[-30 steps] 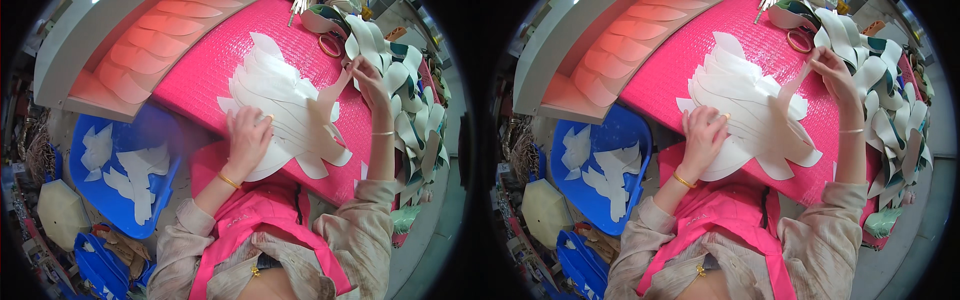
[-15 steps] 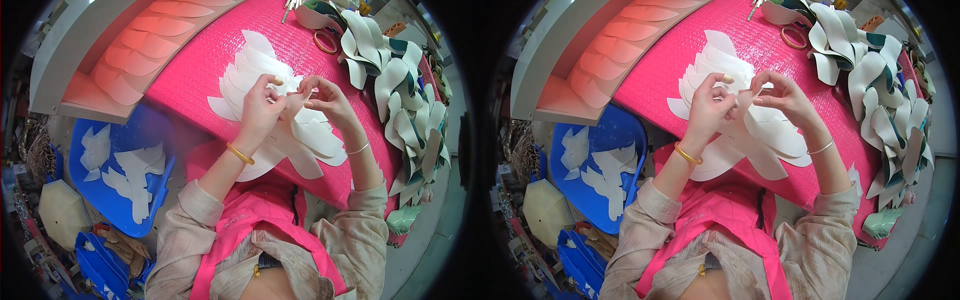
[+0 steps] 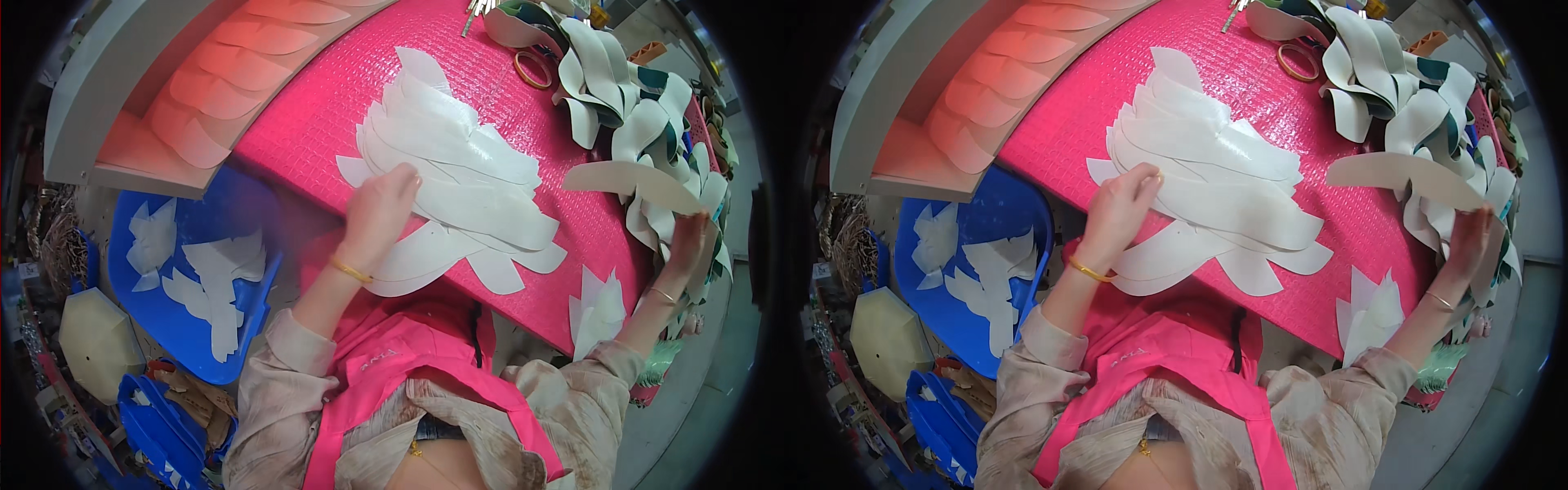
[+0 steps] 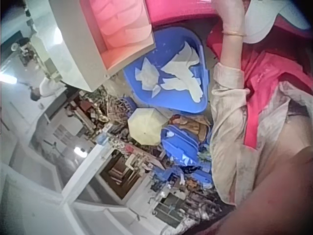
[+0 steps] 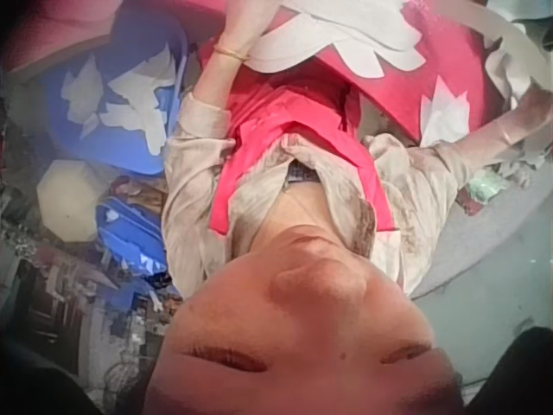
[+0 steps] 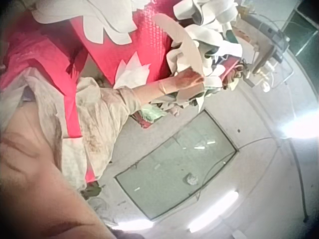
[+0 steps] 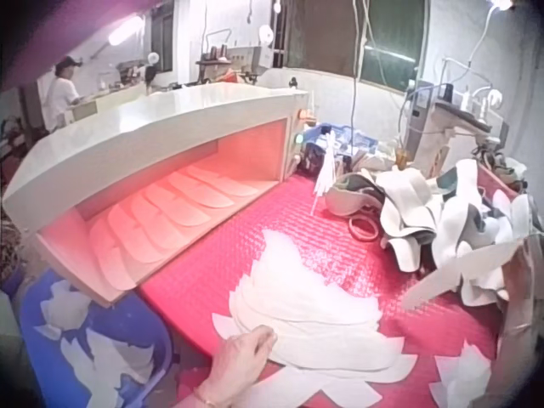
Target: The person assembles light green slipper uppers by inserting white foam insoles into the shoe structure. They press the foam firmly into the interior and smooth the edges to ensure a secure fit. The person handles the slipper components one at a time, placing the finished units aside on the workbench.
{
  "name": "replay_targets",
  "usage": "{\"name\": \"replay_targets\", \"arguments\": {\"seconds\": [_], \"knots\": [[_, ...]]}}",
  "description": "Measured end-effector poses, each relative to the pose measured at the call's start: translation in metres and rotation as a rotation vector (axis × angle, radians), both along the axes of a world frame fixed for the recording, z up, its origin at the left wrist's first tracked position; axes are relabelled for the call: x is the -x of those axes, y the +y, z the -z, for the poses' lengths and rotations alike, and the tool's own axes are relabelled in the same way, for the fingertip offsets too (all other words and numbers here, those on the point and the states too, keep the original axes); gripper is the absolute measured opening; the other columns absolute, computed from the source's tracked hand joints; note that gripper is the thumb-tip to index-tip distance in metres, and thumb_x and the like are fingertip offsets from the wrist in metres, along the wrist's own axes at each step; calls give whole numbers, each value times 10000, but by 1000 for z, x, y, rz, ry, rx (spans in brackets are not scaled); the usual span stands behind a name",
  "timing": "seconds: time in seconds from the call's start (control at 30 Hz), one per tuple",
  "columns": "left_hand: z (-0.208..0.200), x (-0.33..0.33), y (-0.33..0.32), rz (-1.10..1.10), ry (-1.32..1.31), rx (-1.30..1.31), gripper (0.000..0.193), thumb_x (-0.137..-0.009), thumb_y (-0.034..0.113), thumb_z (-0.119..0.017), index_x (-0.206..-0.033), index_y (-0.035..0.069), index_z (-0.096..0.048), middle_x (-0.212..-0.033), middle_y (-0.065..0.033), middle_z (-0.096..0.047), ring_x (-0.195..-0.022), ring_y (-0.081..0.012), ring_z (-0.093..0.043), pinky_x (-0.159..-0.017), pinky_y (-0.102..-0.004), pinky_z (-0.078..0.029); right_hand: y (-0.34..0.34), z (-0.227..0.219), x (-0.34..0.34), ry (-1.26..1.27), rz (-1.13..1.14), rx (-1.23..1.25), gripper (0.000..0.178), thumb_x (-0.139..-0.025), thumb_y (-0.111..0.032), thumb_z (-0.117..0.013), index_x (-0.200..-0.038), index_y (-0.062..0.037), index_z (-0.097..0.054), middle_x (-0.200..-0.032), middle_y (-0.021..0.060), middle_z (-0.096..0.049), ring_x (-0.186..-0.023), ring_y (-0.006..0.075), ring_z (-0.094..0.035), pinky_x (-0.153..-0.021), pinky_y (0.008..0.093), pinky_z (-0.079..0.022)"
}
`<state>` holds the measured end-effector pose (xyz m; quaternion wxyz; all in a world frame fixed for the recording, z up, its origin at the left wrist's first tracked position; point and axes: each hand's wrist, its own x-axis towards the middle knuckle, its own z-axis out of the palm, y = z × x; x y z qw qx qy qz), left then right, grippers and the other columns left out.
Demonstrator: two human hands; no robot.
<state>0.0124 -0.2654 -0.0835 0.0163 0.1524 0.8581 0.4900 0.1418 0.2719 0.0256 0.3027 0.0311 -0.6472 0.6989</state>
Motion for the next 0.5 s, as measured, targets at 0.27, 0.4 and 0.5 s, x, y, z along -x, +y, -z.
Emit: {"name": "replay_targets", "arguments": {"seconds": [0.27, 0.4, 0.5], "knots": [[-112, 9, 72, 97, 337, -557, 264, -745, 208, -666, -926, 23, -617, -758, -87, -580, -724, -216, -574, -649, -315, -458, -252, -101, 126, -310, -127, -623, 184, -831, -150, -587, -959, -17, -586, -779, -10, -554, -681, 56, -503, -584, 188, -386], [-118, 55, 54, 167, -290, -806, 219, -762, 154, -658, -914, 4, -612, -844, -54, -627, -802, -123, -588, -725, -279, -468, -307, -80, 217, -256, -644, -375, 448, -908, -380, -450, -1138, -1, -518, -970, 82, -599, -898, 121, -565, -807, 243, -439], [-97, 88, 30, 48, -471, -1058, 202, -785, 155, -622, -910, -2, -594, -874, -60, -625, -833, -142, -594, -779, -302, -472, -317, -15, 205, -744, -466, -484, 539, -851, -285, -549, -1250, 40, -389, -1223, 134, -467, -1126, 182, -439, -974, 293, -322]]}}
